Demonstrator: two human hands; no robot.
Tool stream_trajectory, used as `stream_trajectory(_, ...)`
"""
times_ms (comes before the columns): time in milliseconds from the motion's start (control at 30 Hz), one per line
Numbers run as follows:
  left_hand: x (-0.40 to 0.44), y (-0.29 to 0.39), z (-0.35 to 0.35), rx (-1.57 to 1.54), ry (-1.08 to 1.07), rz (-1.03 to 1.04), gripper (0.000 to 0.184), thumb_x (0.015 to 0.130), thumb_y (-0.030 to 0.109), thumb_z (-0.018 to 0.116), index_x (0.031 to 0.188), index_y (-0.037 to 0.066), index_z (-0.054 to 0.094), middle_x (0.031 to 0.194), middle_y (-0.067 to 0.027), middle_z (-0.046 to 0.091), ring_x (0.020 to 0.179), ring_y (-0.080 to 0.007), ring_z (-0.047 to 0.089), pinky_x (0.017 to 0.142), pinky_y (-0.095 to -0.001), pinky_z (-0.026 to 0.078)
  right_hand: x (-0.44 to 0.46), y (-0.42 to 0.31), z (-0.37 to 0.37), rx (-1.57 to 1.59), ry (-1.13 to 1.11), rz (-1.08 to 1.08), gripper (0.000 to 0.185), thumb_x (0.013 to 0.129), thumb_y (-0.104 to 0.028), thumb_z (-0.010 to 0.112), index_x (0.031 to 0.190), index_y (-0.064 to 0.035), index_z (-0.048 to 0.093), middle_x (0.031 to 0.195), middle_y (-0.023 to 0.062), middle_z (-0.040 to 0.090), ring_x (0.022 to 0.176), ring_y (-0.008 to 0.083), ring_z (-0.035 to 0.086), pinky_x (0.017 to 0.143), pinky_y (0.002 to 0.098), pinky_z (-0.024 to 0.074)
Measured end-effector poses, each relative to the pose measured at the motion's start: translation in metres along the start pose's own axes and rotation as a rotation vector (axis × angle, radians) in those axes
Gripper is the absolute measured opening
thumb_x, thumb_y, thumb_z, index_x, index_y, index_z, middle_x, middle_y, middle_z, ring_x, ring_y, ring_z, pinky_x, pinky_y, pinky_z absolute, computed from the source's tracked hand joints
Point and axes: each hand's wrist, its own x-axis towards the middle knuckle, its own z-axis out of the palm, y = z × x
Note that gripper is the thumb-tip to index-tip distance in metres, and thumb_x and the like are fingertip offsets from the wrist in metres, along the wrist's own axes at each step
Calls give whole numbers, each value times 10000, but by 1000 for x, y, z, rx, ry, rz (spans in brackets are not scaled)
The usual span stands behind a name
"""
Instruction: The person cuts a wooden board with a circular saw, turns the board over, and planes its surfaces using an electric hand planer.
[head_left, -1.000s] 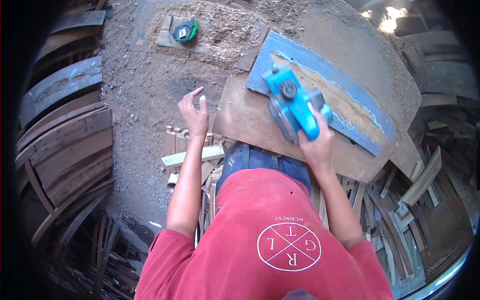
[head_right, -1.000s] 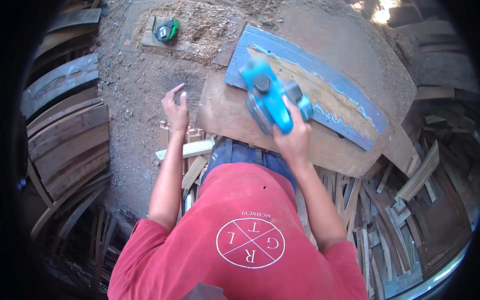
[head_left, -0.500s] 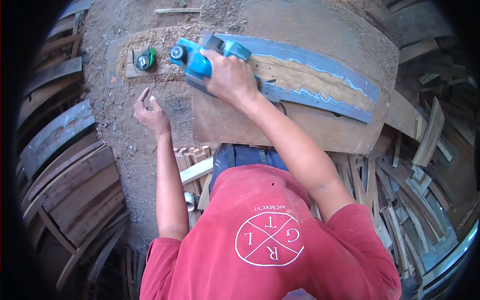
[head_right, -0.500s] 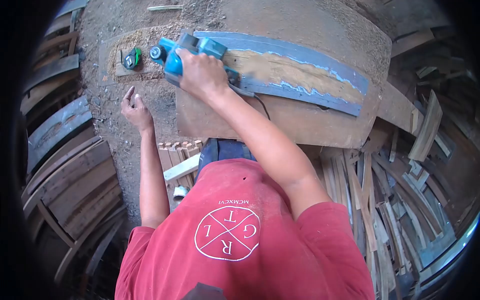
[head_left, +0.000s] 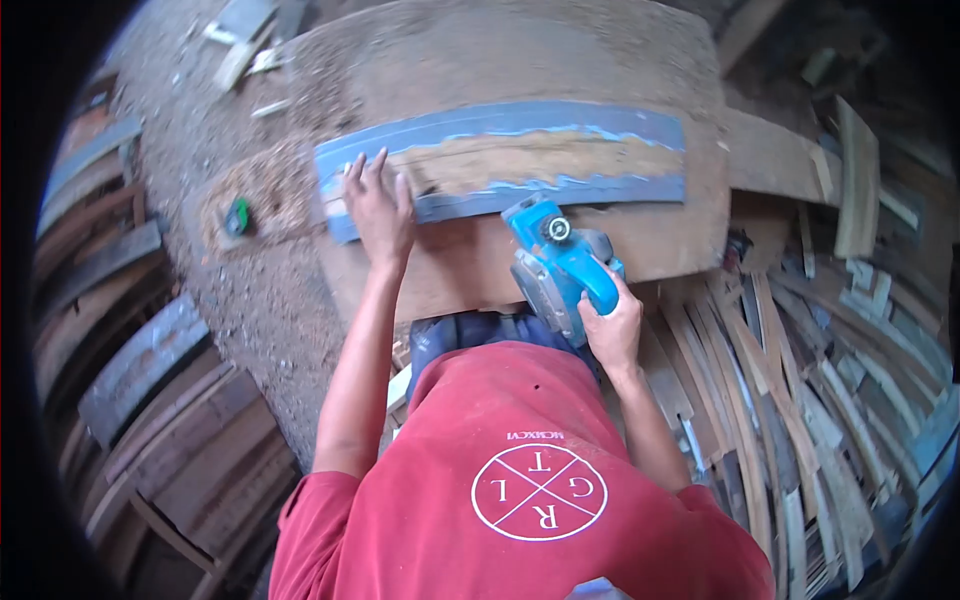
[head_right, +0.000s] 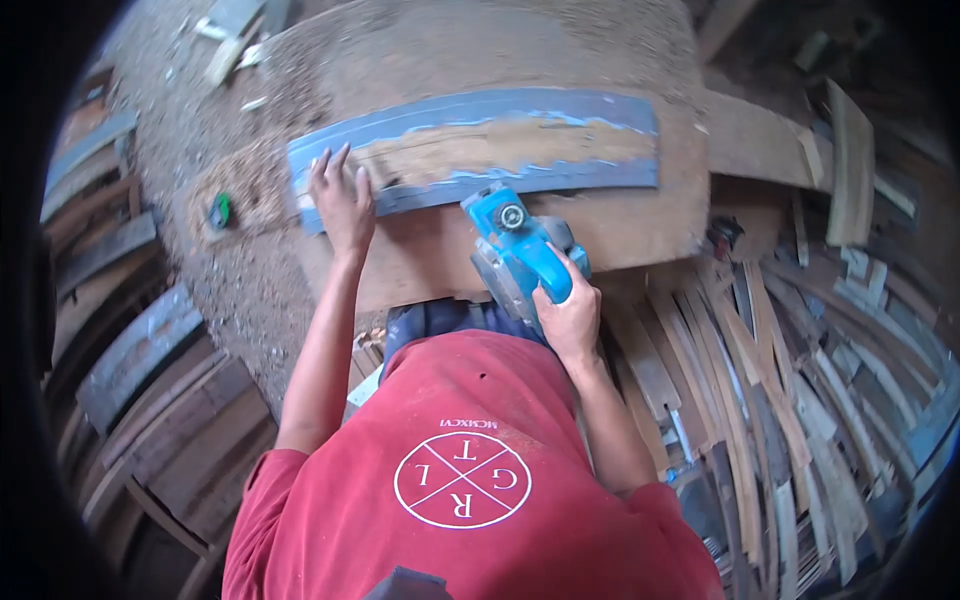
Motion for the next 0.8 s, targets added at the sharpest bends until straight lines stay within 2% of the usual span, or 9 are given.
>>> stream_trajectory(100,7,68,78,90,-85,153,565,1059,376,584,1583,173,524,1651,-253,409,1587,-432,292,1314,-557,178,0,24,-30,49,338,139,399,916,-101,751,1278,58,697,941,89,756,842,159,705,812,353,578)
stream_trajectory(133,8,79,100,225,-82,119,616,1064,436,547,1622,186,472,1699,-258,335,1617,-437,222,1323,-571,127,5,30,-40,60,382,236,381,920,-97,734,1269,51,697,924,159,765,830,206,726,797,387,576)
stream_trajectory(200,9,86,114,383,-89,45,706,1060,550,470,1670,200,408,1765,-272,211,1654,-443,132,1330,-601,28,23,61,-55,60,485,223,281,933,-118,745,1156,42,691,865,113,733,714,177,689,699,389,562)
stream_trajectory(333,10,84,115,357,-76,90,711,1046,486,515,1657,135,415,1745,-250,277,1641,-442,178,1340,-584,71,81,84,-78,75,482,353,274,957,-69,723,1210,32,691,851,90,726,586,169,646,552,360,523)
stream_trajectory(467,9,90,112,374,-119,87,701,1055,481,496,1665,147,407,1741,-229,303,1641,-416,197,1341,-574,98,163,93,-91,-164,528,218,291,899,-111,712,1158,19,731,794,115,724,636,205,669,639,390,540)
stream_trajectory(633,9,86,115,387,-113,85,683,1054,479,501,1664,182,418,1751,-203,299,1639,-408,212,1342,-569,94,263,86,-108,9,471,198,263,859,-165,721,1044,19,755,763,147,744,644,221,704,663,417,566)
stream_trajectory(733,9,80,116,422,-103,102,666,1063,469,496,1673,221,400,1750,-181,309,1645,-388,204,1346,-531,97,243,73,-116,-275,396,296,335,851,-297,746,943,25,757,835,263,756,790,404,766,749,516,571)
stream_trajectory(767,8,84,117,402,-102,96,663,1065,474,490,1675,233,397,1751,-176,311,1646,-381,205,1346,-526,95,223,69,-113,-465,407,308,363,848,-325,753,976,15,745,834,254,750,804,398,762,760,517,566)
stream_trajectory(800,9,85,114,388,-100,92,660,1066,479,483,1677,245,395,1752,-171,313,1647,-374,206,1346,-521,94,196,69,-104,-293,422,219,348,861,-249,744,1063,34,720,848,241,746,821,380,764,768,502,565)
